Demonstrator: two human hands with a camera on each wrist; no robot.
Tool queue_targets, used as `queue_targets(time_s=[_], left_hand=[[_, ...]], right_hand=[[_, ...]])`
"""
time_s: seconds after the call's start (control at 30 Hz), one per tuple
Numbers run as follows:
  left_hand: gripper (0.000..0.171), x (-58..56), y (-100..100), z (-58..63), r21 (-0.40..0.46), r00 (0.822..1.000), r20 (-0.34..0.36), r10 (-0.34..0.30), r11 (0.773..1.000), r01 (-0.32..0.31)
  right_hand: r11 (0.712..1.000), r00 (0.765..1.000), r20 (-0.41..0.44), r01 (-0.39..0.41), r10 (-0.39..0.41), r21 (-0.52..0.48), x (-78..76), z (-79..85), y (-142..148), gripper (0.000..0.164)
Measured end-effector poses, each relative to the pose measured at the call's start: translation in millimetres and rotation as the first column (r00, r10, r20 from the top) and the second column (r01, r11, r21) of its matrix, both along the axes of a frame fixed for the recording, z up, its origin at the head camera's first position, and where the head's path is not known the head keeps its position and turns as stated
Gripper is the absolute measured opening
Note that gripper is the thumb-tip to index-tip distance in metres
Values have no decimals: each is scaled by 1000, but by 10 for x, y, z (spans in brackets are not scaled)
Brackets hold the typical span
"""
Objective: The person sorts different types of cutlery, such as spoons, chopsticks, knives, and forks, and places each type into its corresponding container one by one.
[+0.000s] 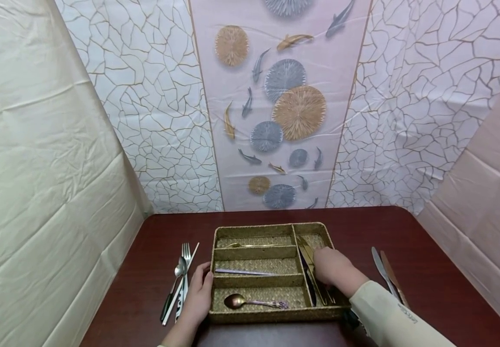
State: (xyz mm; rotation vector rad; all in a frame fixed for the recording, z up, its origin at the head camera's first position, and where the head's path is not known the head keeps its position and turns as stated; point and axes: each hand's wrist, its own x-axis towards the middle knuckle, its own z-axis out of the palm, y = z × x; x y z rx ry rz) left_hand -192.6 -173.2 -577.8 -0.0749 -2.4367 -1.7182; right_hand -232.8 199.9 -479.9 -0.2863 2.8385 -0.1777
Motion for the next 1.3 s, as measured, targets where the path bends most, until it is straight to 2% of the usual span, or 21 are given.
queue_targets(time_s=[0.27,0.43,0.53,0.77,1.0,1.13,1.3], left_hand=[[38,-50,-24,-82,-4,1000,-3,7,1000,-7],[36,-69,-20,-112,18,1000,-16,13,1000,-13],[35,-58,-7,-93,21,1000,-14,19,1000,-19],[36,-1,23,2,16,1000,4,11,1000,-11],[38,5,21,11,37,1000,-1,-9,999,9],[36,-7,16,-48,26,1000,-23,5,1000,-5],[36,-32,2,-110,34,1000,-31,7,999,-6]], right_hand=[[999,1000,-12,3,-3,-41,10,-15,13,50],[999,999,-52,-19,17,-48,14,-24,24,6],[998,999,-44,-7,4,-67,29,-6,38,15],[993,999,-38,31,-36,-115,106,87,96,14],[969,990,-85,91,-113,-228,143,201,269,39],[957,985,-109,98,-132,-274,150,258,393,32],[958,964,-215,91,-153,-272,179,295,571,25]])
